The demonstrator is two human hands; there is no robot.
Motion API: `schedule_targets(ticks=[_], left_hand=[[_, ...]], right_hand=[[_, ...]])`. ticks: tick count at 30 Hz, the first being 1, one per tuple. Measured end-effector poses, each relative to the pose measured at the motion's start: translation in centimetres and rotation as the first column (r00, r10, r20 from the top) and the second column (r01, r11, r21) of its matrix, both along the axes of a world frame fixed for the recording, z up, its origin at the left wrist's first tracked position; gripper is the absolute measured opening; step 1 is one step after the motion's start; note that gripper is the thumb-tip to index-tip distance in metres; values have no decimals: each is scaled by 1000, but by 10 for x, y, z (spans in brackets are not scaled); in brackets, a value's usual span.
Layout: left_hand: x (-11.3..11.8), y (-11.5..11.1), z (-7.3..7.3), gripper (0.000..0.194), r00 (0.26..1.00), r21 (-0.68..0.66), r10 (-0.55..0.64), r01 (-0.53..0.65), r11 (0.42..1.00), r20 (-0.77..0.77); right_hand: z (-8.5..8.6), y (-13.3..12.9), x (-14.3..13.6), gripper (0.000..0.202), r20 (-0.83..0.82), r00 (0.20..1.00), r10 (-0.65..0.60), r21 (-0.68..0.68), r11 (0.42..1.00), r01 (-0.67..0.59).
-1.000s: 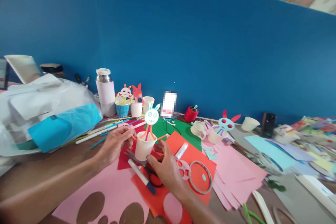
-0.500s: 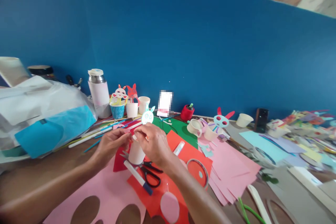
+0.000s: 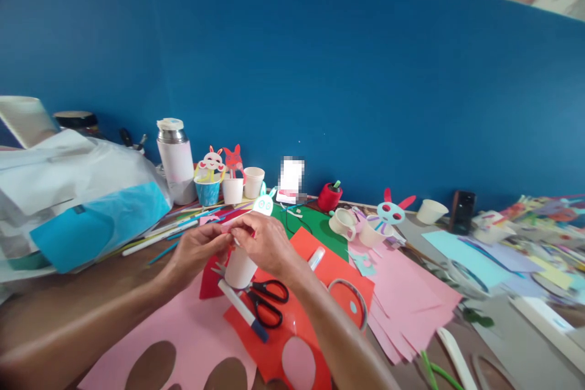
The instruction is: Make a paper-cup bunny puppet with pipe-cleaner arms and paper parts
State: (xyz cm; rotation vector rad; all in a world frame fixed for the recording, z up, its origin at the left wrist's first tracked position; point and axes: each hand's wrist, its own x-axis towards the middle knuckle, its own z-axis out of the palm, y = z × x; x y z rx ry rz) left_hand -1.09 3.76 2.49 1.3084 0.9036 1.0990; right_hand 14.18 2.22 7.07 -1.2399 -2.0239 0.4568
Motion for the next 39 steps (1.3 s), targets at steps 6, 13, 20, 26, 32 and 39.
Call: schedule_targets(ticks=[6,13,20,26,32,39], left_hand=[[-2,1,-4,19,999,19,-36,36,999,6],[-3,0,-2,19,996,32,-82,83,996,-16],[-4,1,-3,18,991,1,-128,128,992,42],[-6,3,-8,18,985,-16,-147,149,989,92],[-6,4,-10,18,980,-56,-151,160,986,132],[-4,4,-8,16,969,-119,-125,153,981,213]], right_hand=[[-1,2,2,15,-14,1000,28,-6,1000,-28],[0,-1,-1,14,21,1000,-13,19,1000,13],[-4,-2,-3,12,34,998,-46,50,998,45],[-4,-2,-1,12,14,998,-54,49,997,53],[-4,-2,-1,12,21,998,-65,47,997,64],[-5,-1,-1,17,-69,997,-32,6,999,33]])
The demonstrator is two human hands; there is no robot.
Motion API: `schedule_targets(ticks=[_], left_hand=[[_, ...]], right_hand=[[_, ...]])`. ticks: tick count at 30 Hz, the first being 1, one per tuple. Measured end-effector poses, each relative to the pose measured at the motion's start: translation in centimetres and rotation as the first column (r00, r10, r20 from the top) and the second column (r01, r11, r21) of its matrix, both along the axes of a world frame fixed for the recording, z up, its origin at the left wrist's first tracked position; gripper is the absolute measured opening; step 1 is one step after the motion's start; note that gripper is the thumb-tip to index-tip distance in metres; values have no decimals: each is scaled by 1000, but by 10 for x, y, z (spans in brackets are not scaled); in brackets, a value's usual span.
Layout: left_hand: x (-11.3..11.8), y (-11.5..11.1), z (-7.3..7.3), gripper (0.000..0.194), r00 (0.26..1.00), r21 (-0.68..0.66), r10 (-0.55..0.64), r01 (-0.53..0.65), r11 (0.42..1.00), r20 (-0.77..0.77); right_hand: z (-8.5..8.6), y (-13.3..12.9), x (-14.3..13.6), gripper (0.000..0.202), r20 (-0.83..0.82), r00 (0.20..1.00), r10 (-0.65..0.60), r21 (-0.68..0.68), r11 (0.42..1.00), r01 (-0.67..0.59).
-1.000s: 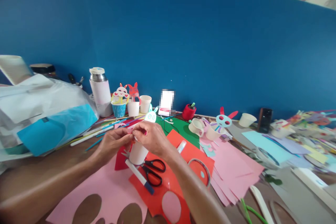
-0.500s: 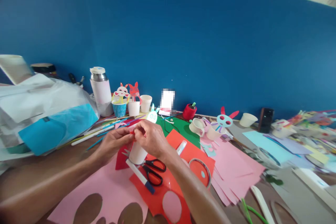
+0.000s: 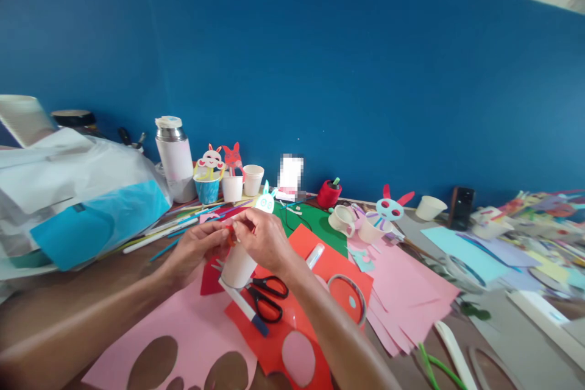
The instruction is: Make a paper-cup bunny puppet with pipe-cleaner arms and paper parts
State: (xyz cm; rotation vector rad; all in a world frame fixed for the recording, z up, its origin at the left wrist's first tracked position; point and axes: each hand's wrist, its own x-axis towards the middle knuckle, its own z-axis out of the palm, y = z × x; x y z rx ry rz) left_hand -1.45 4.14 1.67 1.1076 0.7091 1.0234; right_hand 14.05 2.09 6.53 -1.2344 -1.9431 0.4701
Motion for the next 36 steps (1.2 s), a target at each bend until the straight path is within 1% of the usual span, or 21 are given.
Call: schedule_targets(ticks=[3,7,11,16,19,26,30,36], left_hand=[[0,0,0,16,999,-38,-3,5,999,41],[0,-1,1,16,999,-35,-15,16,999,46],[-1,-1,1,16,998,-31,-34,35,999,44],[0,-2,1,16,998,-15,-49,49,999,46],[0,-3,3,15,998,4,-65,65,998,15],[-1,-4,6,18,997,-3,-70,70,998,-25],[-1,-3,5,16,998,-15,-64,64,998,13],[0,-3,5,17,997,-43,-46,48,998,66]], right_hand=[[0,0,1,22,-49,999,18,-13,1000,-19],[0,1,2,25,-93,996,8,-39,999,-11],[-1,-1,0,24,-92,996,-12,-72,997,5],[0,-1,-4,15,-175,984,8,-162,986,-37],[0,-1,-5,12,-184,983,-18,-167,986,-13],[-2,-1,-4,15,-165,985,-43,-178,984,13],[0,-1,-3,17,-202,979,-25,-171,985,-10],[3,-4,-3,15,-246,969,-15,-102,995,-11]])
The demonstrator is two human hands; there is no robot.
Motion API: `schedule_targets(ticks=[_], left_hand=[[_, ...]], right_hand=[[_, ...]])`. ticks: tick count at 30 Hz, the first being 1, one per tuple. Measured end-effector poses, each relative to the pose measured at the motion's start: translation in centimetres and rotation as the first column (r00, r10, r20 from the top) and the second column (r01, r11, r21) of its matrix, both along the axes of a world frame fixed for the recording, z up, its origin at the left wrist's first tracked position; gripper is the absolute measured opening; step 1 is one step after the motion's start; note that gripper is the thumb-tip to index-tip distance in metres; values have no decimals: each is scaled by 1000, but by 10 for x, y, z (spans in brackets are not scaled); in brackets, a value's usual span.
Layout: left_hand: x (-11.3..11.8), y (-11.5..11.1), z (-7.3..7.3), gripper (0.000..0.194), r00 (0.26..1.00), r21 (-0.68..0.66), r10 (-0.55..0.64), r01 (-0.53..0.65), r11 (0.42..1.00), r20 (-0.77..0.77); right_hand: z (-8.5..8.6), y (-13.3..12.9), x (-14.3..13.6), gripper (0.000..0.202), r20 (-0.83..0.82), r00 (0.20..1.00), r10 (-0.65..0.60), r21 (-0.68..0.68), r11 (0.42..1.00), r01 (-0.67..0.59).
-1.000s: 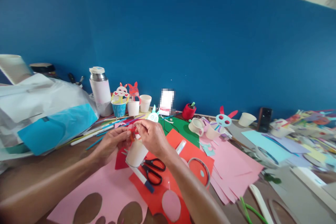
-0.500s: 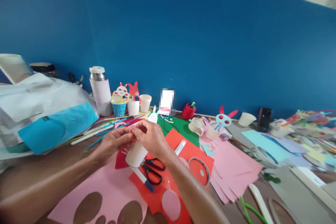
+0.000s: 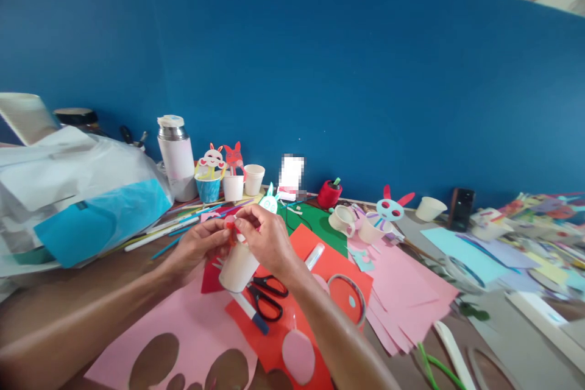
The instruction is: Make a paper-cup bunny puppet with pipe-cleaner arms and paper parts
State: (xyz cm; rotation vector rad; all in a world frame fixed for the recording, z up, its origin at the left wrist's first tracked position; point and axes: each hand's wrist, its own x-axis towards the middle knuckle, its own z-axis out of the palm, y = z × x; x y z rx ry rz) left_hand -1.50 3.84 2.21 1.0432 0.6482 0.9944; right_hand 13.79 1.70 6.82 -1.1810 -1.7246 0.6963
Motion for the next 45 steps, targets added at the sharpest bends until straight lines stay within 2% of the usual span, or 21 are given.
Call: schedule_targets(ticks=[3,10,32,45], left_hand=[[0,-1,1,16,1000,-11,-3,3,1000,20],[-1,-1,0,14,1000,6,-14,14,1000,26],[1,-2,3,18,1000,-4,-9,9,1000,5],[2,-4,5,23,996,33,3,0,999,-95]], right_hand=[[0,-2,-1,14,7,1000,-8,23,1000,8],[-3,-3,-2,11,164,986,-42,121,992,22],[0,-4,0,14,213,975,-56,67,997,42],[-1,-7,-3,13,332,930,-160,153,982,114]])
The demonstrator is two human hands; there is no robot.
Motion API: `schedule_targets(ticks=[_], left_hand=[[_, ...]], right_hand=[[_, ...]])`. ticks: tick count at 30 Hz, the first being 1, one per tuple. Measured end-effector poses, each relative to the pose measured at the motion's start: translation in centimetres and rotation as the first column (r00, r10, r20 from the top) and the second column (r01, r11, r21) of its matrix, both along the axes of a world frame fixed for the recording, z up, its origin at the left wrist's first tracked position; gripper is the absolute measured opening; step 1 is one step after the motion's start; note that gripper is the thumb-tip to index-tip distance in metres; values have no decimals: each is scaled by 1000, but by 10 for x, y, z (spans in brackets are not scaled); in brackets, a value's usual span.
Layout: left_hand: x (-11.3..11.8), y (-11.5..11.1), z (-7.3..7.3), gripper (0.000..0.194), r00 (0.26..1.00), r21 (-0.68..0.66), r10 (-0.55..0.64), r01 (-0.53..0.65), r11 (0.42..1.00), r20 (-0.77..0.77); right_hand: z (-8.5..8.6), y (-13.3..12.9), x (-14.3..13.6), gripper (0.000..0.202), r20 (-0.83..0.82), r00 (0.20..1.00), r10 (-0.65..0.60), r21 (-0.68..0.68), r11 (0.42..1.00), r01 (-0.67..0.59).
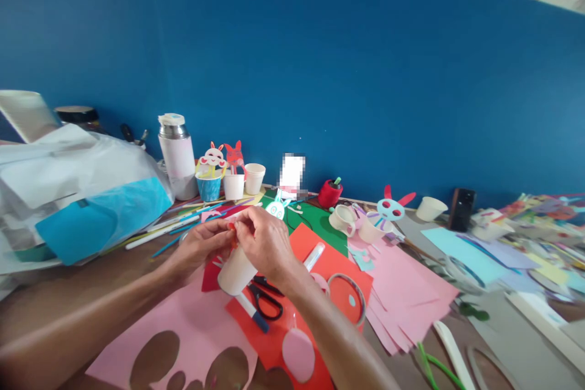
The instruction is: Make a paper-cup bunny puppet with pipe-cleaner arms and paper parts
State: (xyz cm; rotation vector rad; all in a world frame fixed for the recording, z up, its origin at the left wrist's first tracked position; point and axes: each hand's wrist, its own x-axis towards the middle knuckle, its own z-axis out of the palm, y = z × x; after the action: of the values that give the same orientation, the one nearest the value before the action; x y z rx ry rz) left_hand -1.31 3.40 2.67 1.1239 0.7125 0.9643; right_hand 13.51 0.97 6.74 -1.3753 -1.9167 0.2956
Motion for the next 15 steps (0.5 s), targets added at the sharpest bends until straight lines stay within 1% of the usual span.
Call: schedule_targets(ticks=[7,11,15], left_hand=[[-2,1,-5,18,1000,26,-13,12,1000,17],[-2,2,-7,17,1000,39,-17,16,999,19],[-2,2,-8,16,1000,27,-7,7,1000,26]], right_hand=[[-2,0,-2,11,33,999,-17,48,999,15],[-3,-1,-3,12,38,999,-4,57,998,2],[-4,-2,-5,10,18,1000,-16,56,998,15]])
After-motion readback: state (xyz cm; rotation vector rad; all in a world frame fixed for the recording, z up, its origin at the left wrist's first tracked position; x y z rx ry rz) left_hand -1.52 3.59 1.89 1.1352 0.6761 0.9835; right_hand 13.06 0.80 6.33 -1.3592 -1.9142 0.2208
